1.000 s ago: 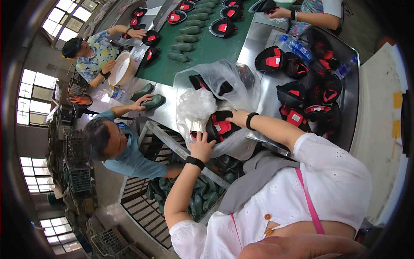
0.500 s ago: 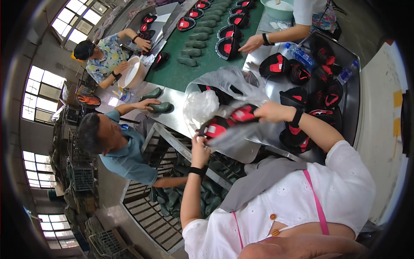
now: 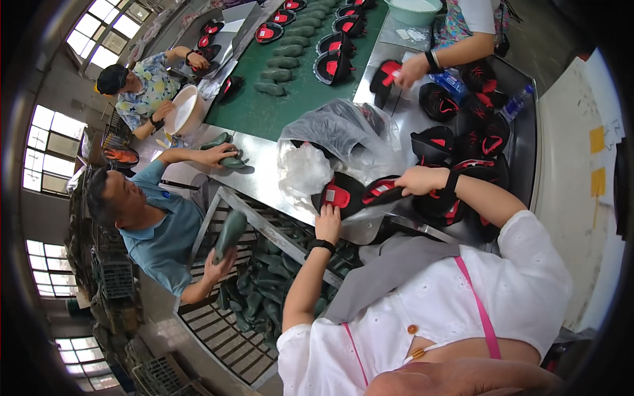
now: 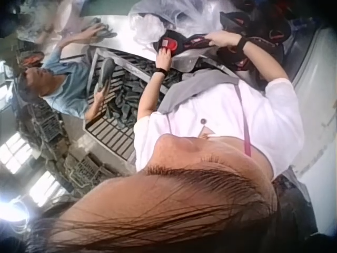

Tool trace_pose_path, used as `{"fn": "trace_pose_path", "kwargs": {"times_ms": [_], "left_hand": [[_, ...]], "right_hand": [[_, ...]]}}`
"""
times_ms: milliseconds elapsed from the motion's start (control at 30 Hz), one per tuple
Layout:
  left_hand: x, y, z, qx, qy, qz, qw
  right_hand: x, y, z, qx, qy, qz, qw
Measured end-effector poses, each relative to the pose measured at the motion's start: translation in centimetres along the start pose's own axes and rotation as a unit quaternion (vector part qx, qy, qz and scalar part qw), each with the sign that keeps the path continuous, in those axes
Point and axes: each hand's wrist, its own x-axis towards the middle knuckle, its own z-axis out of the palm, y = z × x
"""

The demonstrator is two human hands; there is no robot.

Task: The recorder is seen counting and packing finished shoes into plastic bags at a factory workstation.

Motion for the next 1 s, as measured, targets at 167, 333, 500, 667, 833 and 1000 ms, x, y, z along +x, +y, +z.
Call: {"fn": "trace_pose_path", "kwargs": {"times_ms": [167, 333, 500, 667, 833, 1000], "left_hand": [[2.8, 1.9, -3.0, -0.183, -0.173, -0.162, 0.954], [4.1, 3.3, -2.8, -0.002, -0.207, -0.158, 0.965], [2.3, 3.3, -0.5, 0.054, -0.086, -0.060, 0.993], [2.3, -0.9, -0.7, -0.300, 0.101, -0.158, 0.935], [1.0, -5.6, -7.3, -0.853, 0.142, -0.205, 0.459], [0.7, -6.6, -8.8, -0.878, 0.098, -0.201, 0.424]], "right_hand": [[1.5, 5.0, 3.2, 0.351, 0.218, 0.099, 0.905], [1.5, 5.7, 2.7, 0.556, 0.232, 0.223, 0.766], [1.9, 5.6, 2.2, 0.489, 0.284, 0.211, 0.797], [1.4, 5.0, 0.7, 0.193, 0.282, 0.163, 0.926], [0.4, 3.9, -0.1, 0.214, 0.246, 0.093, 0.941], [-1.4, 1.3, -3.9, 0.255, 0.170, 0.023, 0.951]]}}
